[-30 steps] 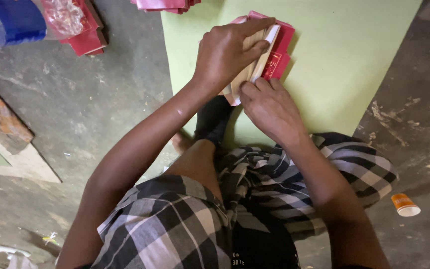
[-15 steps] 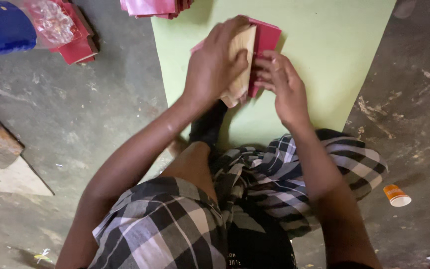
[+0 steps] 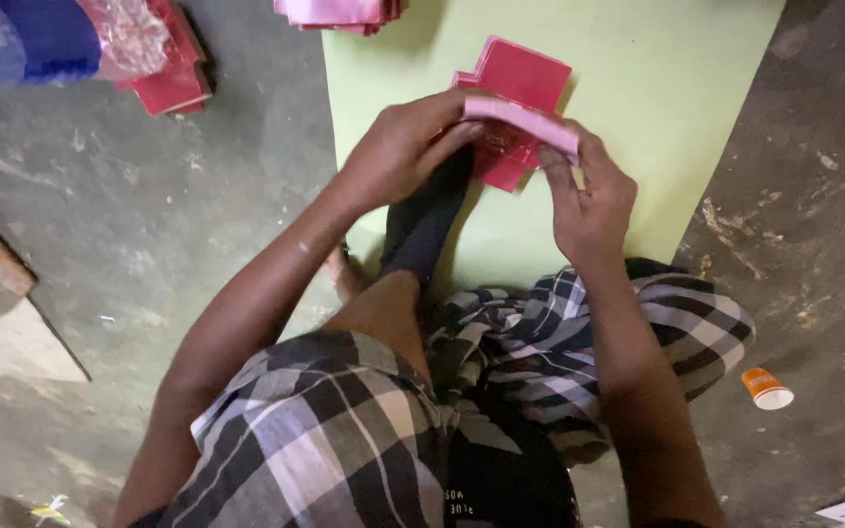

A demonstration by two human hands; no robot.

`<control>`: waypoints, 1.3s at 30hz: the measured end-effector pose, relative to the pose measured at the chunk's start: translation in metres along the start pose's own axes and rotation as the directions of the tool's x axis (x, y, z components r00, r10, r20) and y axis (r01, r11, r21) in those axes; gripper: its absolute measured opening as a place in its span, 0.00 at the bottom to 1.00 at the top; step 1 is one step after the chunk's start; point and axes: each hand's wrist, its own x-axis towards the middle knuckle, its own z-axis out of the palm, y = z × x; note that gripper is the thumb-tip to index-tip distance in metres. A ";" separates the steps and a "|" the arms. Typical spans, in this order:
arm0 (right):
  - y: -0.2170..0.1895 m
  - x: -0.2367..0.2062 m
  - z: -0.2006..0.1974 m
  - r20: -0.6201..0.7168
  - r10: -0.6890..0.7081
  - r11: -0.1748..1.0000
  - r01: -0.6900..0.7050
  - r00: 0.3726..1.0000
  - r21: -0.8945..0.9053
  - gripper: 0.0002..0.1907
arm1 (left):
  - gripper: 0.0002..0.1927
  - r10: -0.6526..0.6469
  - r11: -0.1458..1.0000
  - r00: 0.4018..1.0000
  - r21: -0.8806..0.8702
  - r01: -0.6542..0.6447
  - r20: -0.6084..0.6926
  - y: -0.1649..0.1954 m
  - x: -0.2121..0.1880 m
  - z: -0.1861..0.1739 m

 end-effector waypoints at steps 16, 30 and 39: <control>-0.002 -0.023 0.009 0.216 0.348 0.859 -0.218 0.912 -0.462 0.34 | 0.17 -0.701 0.654 0.699 -0.263 0.709 0.142 -0.015 -0.044 -0.002; -0.007 -0.033 0.004 0.359 -0.076 0.665 0.316 0.930 -0.677 0.38 | 0.44 -0.188 0.616 0.925 0.773 -0.151 0.331 0.033 -0.044 0.010; 0.009 -0.032 -0.006 0.364 -0.078 0.705 0.309 0.928 -0.638 0.41 | 0.18 -0.470 0.871 0.882 -0.164 0.463 -0.010 -0.005 -0.038 0.014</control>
